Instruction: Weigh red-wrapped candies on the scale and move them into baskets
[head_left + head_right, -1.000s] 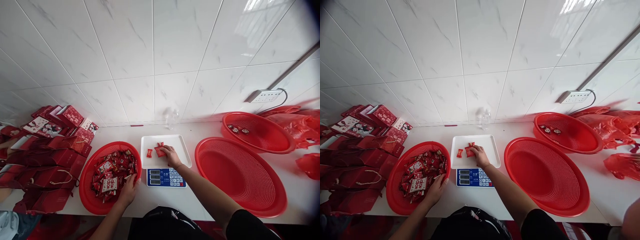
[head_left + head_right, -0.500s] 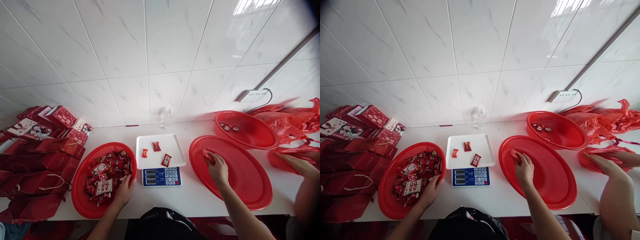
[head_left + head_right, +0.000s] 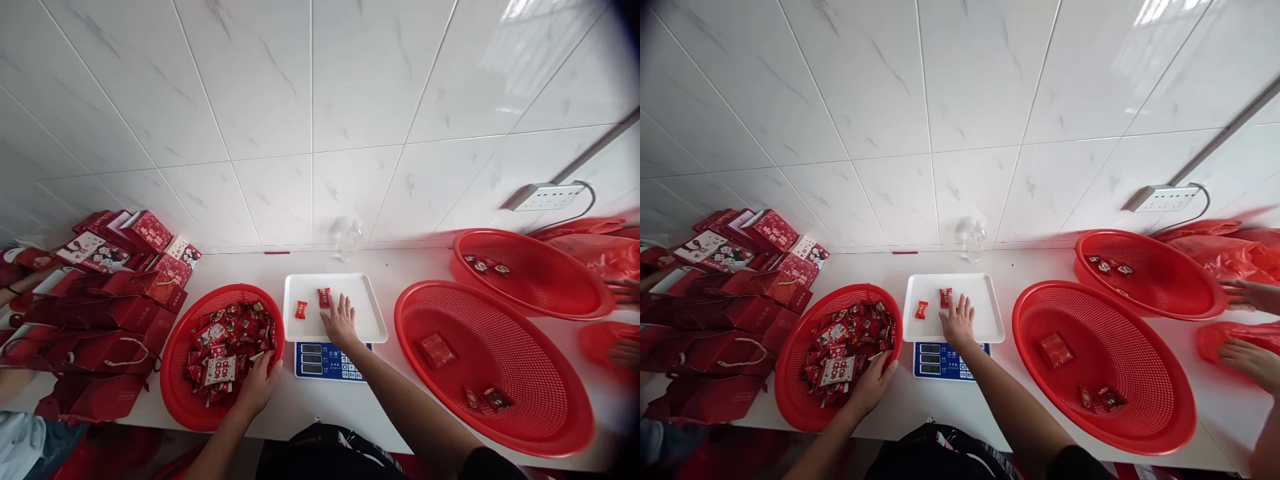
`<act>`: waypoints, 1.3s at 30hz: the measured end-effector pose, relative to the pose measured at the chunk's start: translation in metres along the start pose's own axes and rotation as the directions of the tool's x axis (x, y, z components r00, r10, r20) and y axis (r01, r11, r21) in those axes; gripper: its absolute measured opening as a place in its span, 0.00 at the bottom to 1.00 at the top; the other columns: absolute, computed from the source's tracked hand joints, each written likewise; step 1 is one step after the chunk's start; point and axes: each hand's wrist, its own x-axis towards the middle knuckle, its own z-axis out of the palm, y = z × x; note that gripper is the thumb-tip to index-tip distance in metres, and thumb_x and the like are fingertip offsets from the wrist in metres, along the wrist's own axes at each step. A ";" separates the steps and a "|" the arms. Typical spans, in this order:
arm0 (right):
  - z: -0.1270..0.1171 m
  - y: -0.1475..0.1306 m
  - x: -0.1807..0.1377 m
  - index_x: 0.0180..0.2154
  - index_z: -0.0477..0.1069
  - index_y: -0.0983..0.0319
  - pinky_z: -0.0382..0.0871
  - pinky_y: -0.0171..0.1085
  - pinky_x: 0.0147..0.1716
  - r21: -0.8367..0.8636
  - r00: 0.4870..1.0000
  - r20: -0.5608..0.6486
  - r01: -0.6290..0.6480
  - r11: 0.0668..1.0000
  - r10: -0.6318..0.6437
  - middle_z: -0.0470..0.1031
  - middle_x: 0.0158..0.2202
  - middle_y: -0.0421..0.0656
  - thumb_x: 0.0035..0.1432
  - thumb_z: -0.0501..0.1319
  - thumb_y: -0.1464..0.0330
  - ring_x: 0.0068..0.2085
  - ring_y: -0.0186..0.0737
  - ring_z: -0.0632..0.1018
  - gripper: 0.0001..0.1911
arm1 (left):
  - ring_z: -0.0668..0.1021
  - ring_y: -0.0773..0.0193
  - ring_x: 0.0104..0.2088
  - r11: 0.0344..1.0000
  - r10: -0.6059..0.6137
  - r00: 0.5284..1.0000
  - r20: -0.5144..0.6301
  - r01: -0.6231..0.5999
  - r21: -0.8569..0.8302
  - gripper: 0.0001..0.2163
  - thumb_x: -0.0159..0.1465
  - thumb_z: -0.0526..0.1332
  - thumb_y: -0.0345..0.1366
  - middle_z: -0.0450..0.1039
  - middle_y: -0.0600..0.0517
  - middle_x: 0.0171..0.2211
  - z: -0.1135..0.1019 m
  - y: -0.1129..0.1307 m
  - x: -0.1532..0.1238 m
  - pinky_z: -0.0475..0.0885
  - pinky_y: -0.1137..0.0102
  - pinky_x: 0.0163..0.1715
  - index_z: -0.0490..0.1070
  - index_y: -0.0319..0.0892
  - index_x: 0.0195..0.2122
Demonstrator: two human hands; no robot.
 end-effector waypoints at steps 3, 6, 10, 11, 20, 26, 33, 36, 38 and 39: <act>0.003 -0.020 0.020 0.63 0.41 0.53 0.32 0.60 0.57 -0.054 0.996 0.033 0.083 0.995 -0.081 0.33 0.67 0.47 0.57 0.40 0.46 0.64 0.57 0.34 0.37 | 0.62 0.56 0.58 1.000 -0.009 1.000 0.002 0.009 0.002 0.28 0.60 0.48 0.51 0.60 0.41 0.57 0.000 -0.001 0.000 0.55 0.64 0.57 0.61 0.36 0.55; 0.006 -0.035 0.031 0.61 0.47 0.50 0.28 0.62 0.55 -0.106 0.976 0.089 0.210 0.972 -0.201 0.34 0.67 0.45 0.54 0.43 0.43 0.64 0.58 0.33 0.37 | 0.63 0.56 0.57 1.000 0.007 1.000 -0.005 -0.007 0.000 0.28 0.60 0.48 0.51 0.62 0.41 0.56 0.000 -0.001 -0.001 0.56 0.64 0.57 0.62 0.36 0.54; 0.009 -0.038 0.032 0.56 0.59 0.53 0.33 0.59 0.57 -0.128 0.924 0.073 0.382 0.915 -0.376 0.48 0.64 0.44 0.59 0.43 0.51 0.63 0.55 0.44 0.27 | 0.65 0.56 0.56 0.999 0.028 0.999 -0.022 -0.028 -0.017 0.26 0.60 0.49 0.51 0.63 0.41 0.55 0.000 0.001 -0.002 0.57 0.64 0.56 0.63 0.37 0.53; 0.008 -0.036 0.032 0.54 0.61 0.54 0.38 0.56 0.58 -0.123 0.909 0.049 0.417 0.901 -0.414 0.52 0.62 0.44 0.61 0.43 0.54 0.62 0.52 0.49 0.23 | 0.65 0.56 0.56 0.999 0.028 0.999 -0.025 -0.028 -0.019 0.26 0.60 0.49 0.51 0.63 0.41 0.55 0.000 0.002 -0.003 0.58 0.64 0.56 0.64 0.38 0.53; -0.015 -0.009 0.043 0.41 0.69 0.60 0.64 0.39 0.41 -0.027 0.920 -0.045 0.388 0.921 -0.389 0.71 0.40 0.49 0.61 0.47 0.66 0.42 0.44 0.70 0.14 | 0.66 0.56 0.55 1.000 0.026 0.999 -0.045 -0.026 0.009 0.24 0.60 0.50 0.50 0.64 0.42 0.54 -0.002 0.005 -0.006 0.59 0.65 0.54 0.65 0.39 0.52; -0.057 0.048 0.000 0.39 0.67 0.61 0.66 0.39 0.39 0.205 0.929 -0.301 0.283 0.937 -0.215 0.72 0.38 0.48 0.59 0.47 0.57 0.40 0.43 0.73 0.17 | 0.72 0.59 0.42 0.997 0.081 0.990 -0.118 -0.082 -0.003 0.17 0.61 0.48 0.49 0.71 0.47 0.39 -0.005 0.008 -0.008 0.66 0.66 0.44 0.68 0.42 0.37; -0.089 0.165 -0.074 0.44 0.68 0.57 0.66 0.51 0.34 0.151 0.931 -0.310 -0.153 0.977 0.193 0.71 0.44 0.56 0.51 0.50 0.53 0.47 0.60 0.71 0.23 | 0.73 0.58 0.43 0.993 -0.114 0.945 -0.305 0.102 -0.054 0.15 0.57 0.56 0.37 0.70 0.44 0.42 -0.013 -0.007 0.010 0.65 0.66 0.44 0.64 0.38 0.45; -0.082 0.186 -0.089 0.52 0.64 0.56 0.61 0.60 0.40 0.076 0.920 -0.275 -0.267 0.961 0.278 0.64 0.53 0.61 0.48 0.52 0.50 0.54 0.67 0.64 0.31 | 0.65 0.50 0.54 0.989 -0.022 0.952 -0.306 0.065 0.134 0.26 0.54 0.60 0.39 0.62 0.38 0.54 -0.017 -0.006 0.024 0.59 0.61 0.51 0.60 0.38 0.54; -0.077 0.185 -0.093 0.56 0.60 0.57 0.59 0.64 0.43 0.079 0.910 -0.248 -0.322 0.943 0.331 0.60 0.57 0.61 0.48 0.50 0.48 0.57 0.67 0.60 0.35 | 0.61 0.48 0.57 0.979 0.000 0.977 -0.215 0.044 0.201 0.31 0.53 0.61 0.39 0.57 0.39 0.58 -0.018 0.000 0.035 0.57 0.60 0.53 0.56 0.41 0.58; -0.075 0.181 -0.094 0.56 0.59 0.59 0.60 0.65 0.44 0.090 0.911 -0.229 -0.331 0.939 0.343 0.59 0.57 0.60 0.49 0.48 0.47 0.58 0.67 0.60 0.36 | 0.61 0.47 0.57 0.975 -0.016 0.986 -0.167 0.052 0.214 0.32 0.53 0.61 0.38 0.56 0.41 0.59 -0.019 0.004 0.041 0.57 0.60 0.53 0.54 0.44 0.59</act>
